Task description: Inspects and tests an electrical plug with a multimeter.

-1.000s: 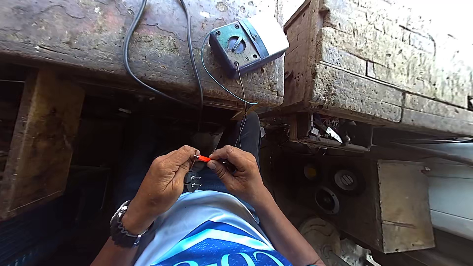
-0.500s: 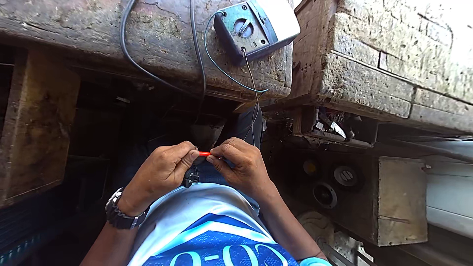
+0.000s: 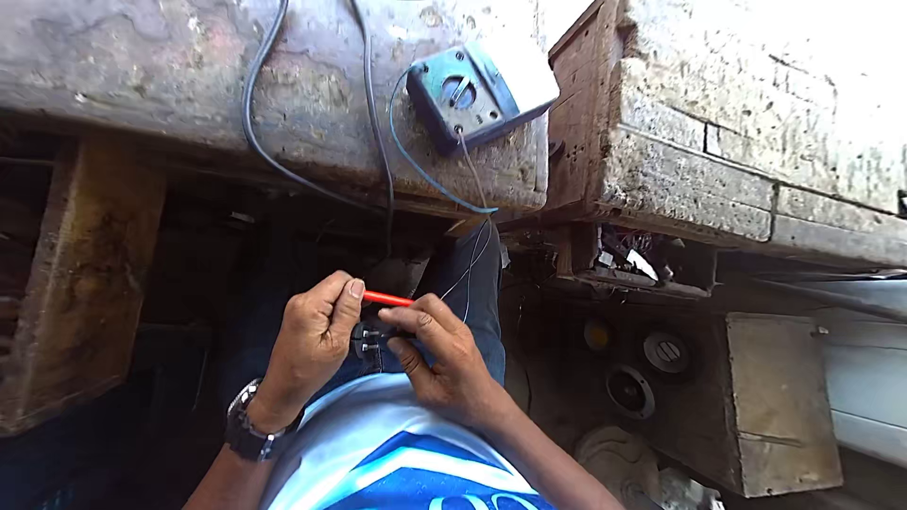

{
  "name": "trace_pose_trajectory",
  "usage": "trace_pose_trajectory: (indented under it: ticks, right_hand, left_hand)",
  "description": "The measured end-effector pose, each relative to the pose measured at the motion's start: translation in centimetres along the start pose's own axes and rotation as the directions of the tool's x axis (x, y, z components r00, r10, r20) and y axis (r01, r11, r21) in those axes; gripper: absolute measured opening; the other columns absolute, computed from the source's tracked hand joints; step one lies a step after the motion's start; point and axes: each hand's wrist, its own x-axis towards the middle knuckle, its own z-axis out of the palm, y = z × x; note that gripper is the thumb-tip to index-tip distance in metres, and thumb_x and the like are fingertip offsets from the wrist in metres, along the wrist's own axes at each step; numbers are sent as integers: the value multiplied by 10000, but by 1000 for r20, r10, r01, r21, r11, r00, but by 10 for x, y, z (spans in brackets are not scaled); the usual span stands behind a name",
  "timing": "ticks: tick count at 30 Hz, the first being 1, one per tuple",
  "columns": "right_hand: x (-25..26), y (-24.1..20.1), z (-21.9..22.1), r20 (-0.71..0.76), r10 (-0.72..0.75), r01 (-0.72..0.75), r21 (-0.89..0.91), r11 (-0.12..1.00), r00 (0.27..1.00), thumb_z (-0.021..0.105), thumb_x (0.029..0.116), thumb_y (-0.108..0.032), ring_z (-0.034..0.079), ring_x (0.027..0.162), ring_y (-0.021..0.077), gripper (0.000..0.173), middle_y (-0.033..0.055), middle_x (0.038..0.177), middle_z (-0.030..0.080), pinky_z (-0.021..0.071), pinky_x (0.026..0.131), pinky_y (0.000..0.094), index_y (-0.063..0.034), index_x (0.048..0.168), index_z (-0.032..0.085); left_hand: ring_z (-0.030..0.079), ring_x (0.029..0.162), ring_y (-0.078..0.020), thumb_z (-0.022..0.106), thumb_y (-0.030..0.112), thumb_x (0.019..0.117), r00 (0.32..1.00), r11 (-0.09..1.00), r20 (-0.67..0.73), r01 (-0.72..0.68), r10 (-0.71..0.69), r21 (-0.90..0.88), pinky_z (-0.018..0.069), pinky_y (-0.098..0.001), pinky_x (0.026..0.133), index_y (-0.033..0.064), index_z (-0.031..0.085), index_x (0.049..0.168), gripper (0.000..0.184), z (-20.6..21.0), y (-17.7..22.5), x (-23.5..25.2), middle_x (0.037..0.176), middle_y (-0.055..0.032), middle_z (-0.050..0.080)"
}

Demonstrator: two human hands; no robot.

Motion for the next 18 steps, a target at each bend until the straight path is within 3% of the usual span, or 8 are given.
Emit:
trace_pose_trajectory:
  ticks: [9,18]
  right_hand:
    - [13,6,8,-34,-128,130,71,989,991,602,1004,-90,638,969,191,154,99,992,655,561,876,326,-46,1101,713]
    - [9,11,10,-32,-115,118,108,987,993,580,1014,-57,594,900,216,192,119,920,589,525,824,330,-76,1133,730]
  left_hand:
    - [520,576,45,430,286,1094,997,995,-57,-47,52,92,456,-127,528,97,667,906,357,6,3,3,674,80,571]
    - [561,628,57,438,221,1097,999,994,2,-47,47,96,480,-112,580,50,664,904,342,2,5,1,717,49,618]
